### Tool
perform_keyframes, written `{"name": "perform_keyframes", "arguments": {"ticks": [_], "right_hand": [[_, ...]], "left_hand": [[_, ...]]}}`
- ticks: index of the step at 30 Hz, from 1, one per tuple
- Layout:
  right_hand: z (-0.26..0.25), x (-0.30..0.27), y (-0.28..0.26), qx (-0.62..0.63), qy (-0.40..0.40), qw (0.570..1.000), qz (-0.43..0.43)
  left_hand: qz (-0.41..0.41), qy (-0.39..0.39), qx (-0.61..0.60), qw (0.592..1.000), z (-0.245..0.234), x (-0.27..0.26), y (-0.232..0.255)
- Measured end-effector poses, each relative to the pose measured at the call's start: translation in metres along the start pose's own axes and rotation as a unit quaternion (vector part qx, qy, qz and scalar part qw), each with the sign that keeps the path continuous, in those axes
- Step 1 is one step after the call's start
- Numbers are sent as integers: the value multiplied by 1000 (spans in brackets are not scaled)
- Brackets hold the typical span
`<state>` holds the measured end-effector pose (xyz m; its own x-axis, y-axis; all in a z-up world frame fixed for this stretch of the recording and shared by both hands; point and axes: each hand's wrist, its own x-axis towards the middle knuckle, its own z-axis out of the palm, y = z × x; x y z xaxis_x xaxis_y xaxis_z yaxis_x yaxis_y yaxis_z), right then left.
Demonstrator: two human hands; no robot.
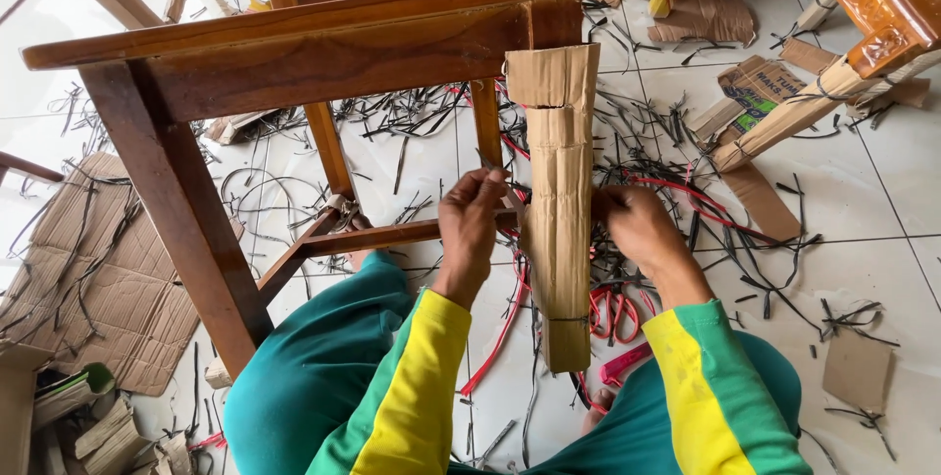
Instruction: Wrapping a wooden chair leg with corrugated cardboard and securing it with plastic ties for protection during transport.
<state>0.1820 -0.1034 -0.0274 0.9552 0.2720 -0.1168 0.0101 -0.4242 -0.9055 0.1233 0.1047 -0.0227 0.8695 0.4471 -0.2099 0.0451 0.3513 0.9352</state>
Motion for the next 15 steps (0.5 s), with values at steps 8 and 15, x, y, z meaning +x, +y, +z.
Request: {"name": "perform_keyframes", "arguments": {"ticks": [8,15], "right_hand": [[-18,-21,-30,337,17,940,42],[-6,-45,-43,284,27,958,-41]], "left_hand": [[55,-8,-25,998,16,-41,35],[102,1,31,994,26,-62,35]]}}
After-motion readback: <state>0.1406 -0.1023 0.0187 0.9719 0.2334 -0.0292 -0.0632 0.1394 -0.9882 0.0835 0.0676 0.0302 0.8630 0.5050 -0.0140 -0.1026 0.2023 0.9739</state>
